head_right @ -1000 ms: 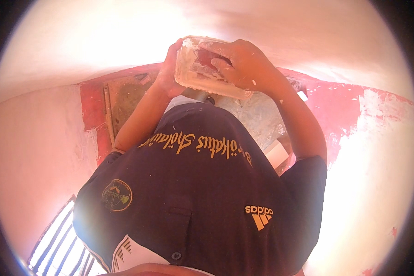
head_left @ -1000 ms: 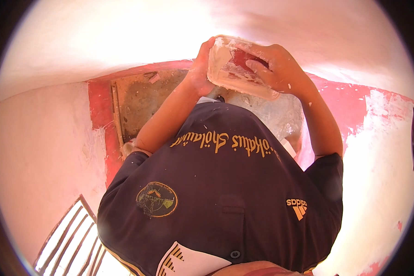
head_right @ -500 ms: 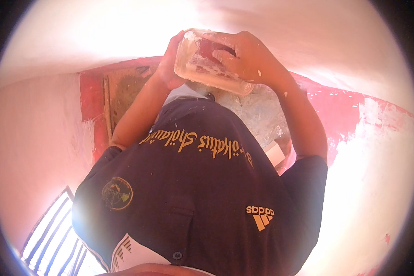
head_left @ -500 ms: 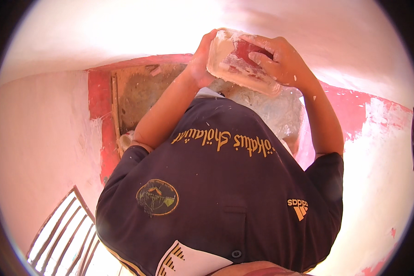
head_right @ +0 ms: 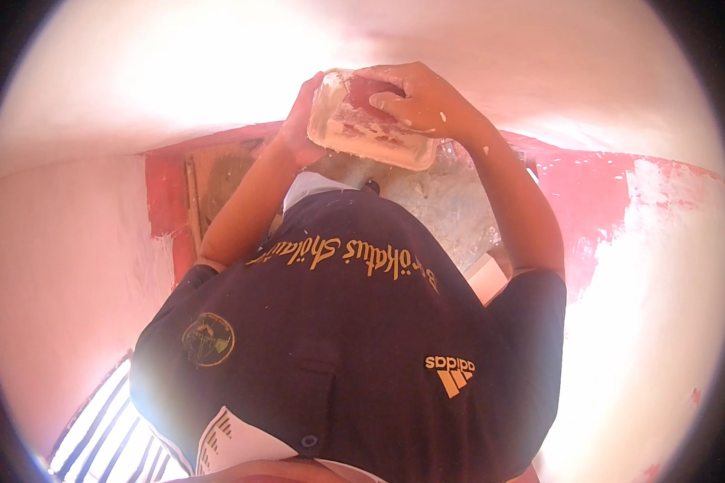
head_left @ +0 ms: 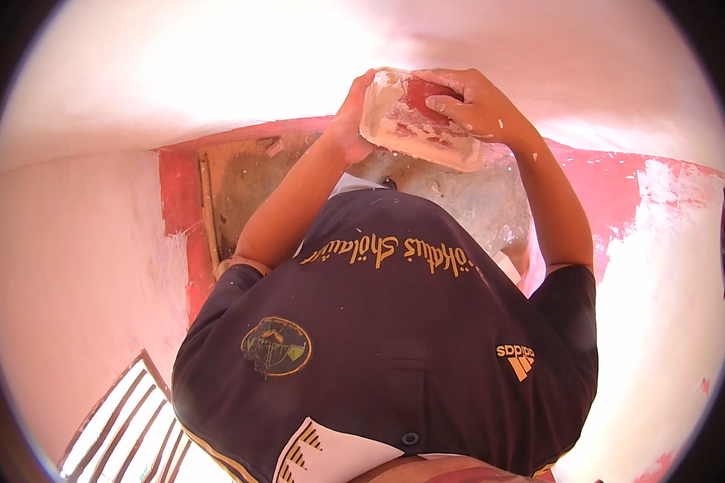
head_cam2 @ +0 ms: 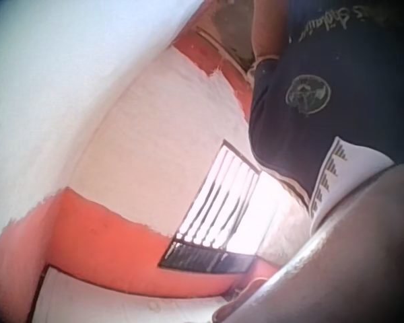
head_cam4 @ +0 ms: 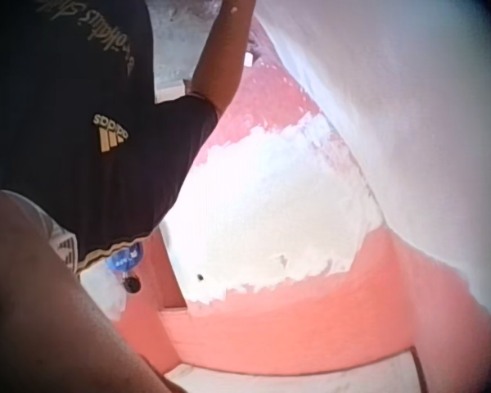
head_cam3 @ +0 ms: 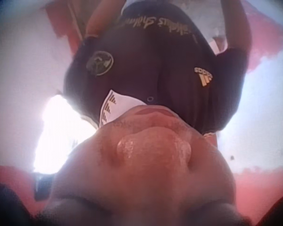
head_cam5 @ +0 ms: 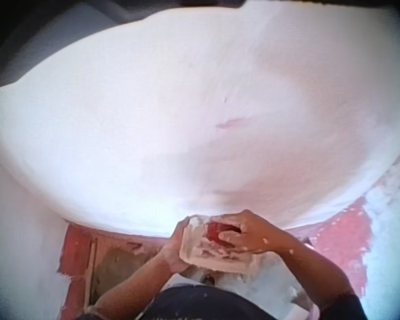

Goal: The person applies plaster to a wall using a trowel, scooping the material from a small container and spreading it across the surface.

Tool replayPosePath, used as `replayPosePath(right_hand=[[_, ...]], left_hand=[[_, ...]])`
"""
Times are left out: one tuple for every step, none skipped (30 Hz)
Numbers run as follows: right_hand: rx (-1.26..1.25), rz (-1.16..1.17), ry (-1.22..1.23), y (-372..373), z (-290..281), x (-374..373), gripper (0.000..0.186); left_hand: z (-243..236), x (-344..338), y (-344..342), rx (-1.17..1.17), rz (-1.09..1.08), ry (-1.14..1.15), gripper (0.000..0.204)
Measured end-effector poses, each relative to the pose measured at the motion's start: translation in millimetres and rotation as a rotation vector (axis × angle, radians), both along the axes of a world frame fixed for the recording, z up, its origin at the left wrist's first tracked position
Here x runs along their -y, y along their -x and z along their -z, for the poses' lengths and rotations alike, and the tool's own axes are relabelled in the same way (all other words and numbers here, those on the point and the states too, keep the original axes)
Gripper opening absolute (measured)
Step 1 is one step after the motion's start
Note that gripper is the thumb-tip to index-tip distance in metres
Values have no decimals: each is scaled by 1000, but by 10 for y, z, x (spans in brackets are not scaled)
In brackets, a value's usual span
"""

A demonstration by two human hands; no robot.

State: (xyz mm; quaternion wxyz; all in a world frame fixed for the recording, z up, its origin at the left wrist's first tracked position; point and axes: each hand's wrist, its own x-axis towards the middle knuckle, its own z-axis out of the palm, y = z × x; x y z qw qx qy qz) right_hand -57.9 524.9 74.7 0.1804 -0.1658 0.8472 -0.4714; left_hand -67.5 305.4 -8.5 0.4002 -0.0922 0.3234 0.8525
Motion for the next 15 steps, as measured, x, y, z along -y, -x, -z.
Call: replayPosePath(right_hand=[[25,-17,25,17,-8,1,43],[49,-36,50,34,-11,4,43],[32,-39,52,59,-11,21,43],[59,-32,81,69,6,31,44],[86,-27,110,85,9,46,44],[125,-11,101,92,4,49,45],[115,-19,102,111,7,56,45],[76,-9,107,135,9,64,45],[47,5,112,133,21,74,45],[48,2,113,158,19,82,45],[51,20,129,200,17,89,44],[53,42,145,222,16,101,44],[52,44,144,224,13,112,44],[61,71,193,219,10,119,44],[67,93,241,235,-8,109,44]], left_hand=[[-36,14,-29,-58,9,58,64],[-48,27,-37,-94,11,87,64],[-81,44,-32,-134,14,118,64],[-50,43,-23,-59,5,60,65],[-16,48,-8,16,-4,0,65],[-14,38,-10,41,-4,3,66],[-15,49,1,30,-11,4,66],[-19,64,10,4,-24,43,67],[-24,81,-8,-13,-33,83,68],[-27,111,-6,-13,-36,83,68],[-32,154,-1,34,-54,40,60],[-32,198,4,79,-68,-5,52],[-13,234,-2,78,-66,-6,52],[18,268,-18,48,-66,-13,52],[5,280,-14,14,-68,-22,52]])
